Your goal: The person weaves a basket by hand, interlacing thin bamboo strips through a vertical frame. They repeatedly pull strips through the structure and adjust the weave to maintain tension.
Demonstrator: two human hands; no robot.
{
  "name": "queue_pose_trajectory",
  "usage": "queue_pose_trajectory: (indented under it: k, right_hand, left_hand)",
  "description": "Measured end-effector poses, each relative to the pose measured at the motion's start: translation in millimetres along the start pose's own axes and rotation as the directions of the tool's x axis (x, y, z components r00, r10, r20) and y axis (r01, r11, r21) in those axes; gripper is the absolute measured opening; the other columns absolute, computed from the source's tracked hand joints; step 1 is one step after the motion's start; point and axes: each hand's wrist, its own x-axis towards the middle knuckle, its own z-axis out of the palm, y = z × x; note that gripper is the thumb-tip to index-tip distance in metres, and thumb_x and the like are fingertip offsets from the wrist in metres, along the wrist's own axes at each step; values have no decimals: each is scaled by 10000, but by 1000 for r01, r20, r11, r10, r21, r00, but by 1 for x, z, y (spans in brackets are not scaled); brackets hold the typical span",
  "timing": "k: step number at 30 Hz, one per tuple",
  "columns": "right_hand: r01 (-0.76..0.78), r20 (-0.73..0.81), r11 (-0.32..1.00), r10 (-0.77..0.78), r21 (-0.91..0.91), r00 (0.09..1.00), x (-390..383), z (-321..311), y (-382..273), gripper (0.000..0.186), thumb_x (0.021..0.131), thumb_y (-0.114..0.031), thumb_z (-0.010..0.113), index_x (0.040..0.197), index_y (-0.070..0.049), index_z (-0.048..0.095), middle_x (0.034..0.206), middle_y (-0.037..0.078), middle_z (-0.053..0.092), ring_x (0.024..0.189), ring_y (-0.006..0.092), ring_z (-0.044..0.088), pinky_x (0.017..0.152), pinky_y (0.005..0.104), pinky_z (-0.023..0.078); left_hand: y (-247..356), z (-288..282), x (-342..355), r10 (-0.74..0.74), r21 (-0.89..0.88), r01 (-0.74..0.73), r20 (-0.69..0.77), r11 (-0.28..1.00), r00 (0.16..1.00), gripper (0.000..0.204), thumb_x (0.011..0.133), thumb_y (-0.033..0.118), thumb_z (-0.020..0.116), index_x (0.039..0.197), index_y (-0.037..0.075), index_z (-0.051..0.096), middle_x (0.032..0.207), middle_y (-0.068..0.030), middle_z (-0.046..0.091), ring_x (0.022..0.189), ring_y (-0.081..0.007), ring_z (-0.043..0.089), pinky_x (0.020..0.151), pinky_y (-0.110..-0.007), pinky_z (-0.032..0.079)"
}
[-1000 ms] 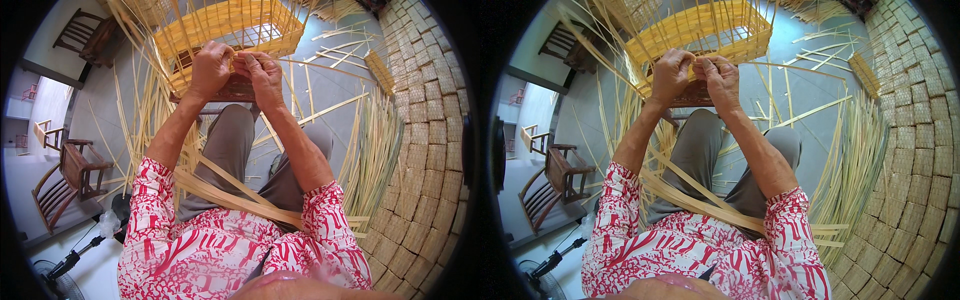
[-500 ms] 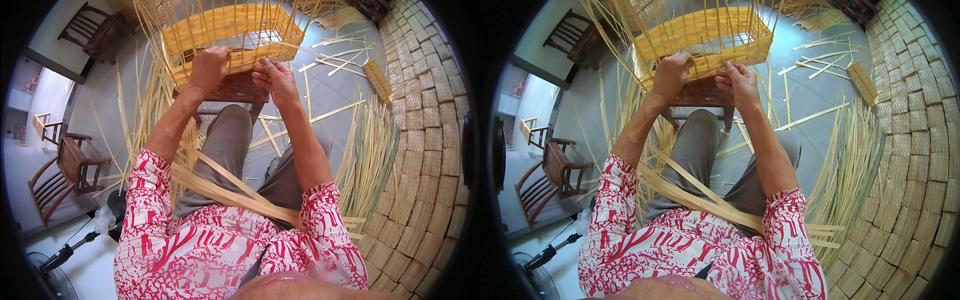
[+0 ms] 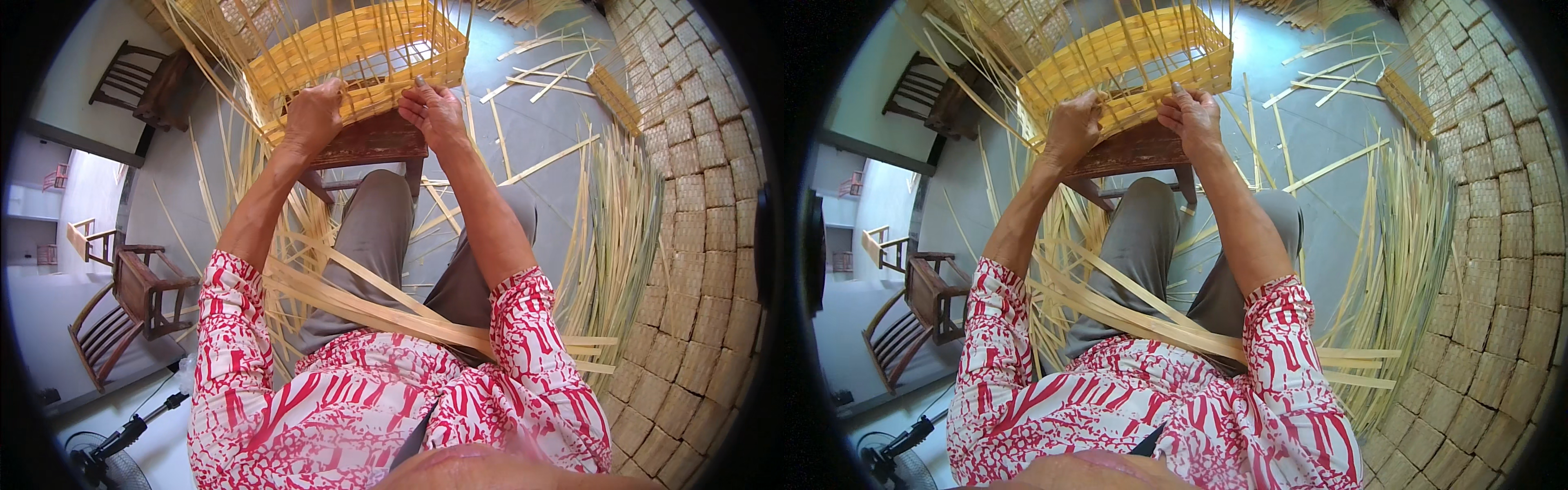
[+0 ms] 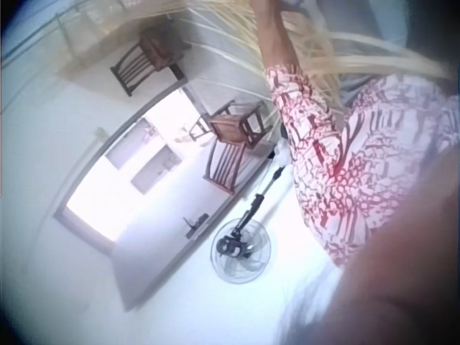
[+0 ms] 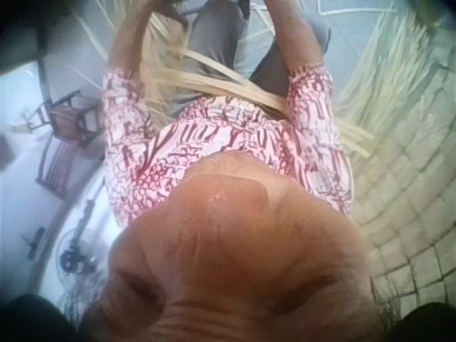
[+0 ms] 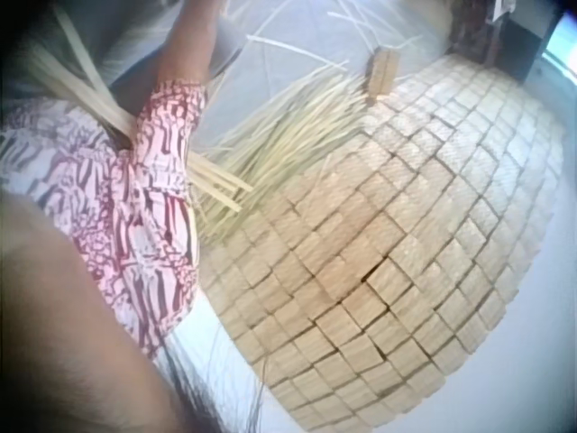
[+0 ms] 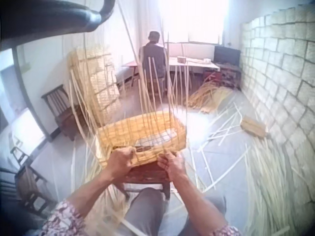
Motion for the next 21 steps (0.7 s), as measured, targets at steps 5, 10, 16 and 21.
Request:
queue_pose_trajectory:
  k: [5, 10, 16, 21]
  right_hand:
    - [-8, 134, 997, 19, -78, 991, -13, 9, 4, 222, 984, -221, 690, 1011, -18, 602, 896, 111, 701, 769, 186, 711, 692, 321, 629]
    - [-72, 166, 983, 100, -170, 981, -33, 15, 10, 218, 988, -226, 685, 1025, -21, 619, 912, 106, 708, 795, 180, 714, 725, 326, 627]
    - [-12, 309, 998, 33, -68, 951, -28, 5, 23, 207, 992, -204, 673, 1069, -21, 613, 930, 76, 697, 777, 167, 700, 687, 313, 617]
    - [-84, 204, 990, 106, -113, 973, -36, 12, 14, 206, 985, -231, 687, 1060, -43, 644, 916, 61, 702, 764, 157, 694, 702, 302, 607]
  left_hand:
    - [-6, -29, -34, -21, -23, 22, 36, 1000, 999, 272, 900, 11, 606, 1165, 62, 636, 791, -165, 685, 793, -338, 711, 675, -431, 542]
    - [4, -47, -67, -109, -211, 99, -38, 972, 993, 370, 907, -11, 610, 1261, 75, 548, 910, -170, 686, 809, -394, 681, 688, -456, 541]
    - [22, -24, -84, 130, -73, -165, -348, 984, 929, 255, 918, -1, 643, 1164, 62, 614, 1062, -165, 676, 888, -325, 708, 745, -399, 588]
    - [39, -9, -46, 138, -11, -147, -278, 989, 951, 261, 908, 33, 664, 1162, 72, 621, 1048, -133, 649, 885, -349, 682, 708, -420, 566]
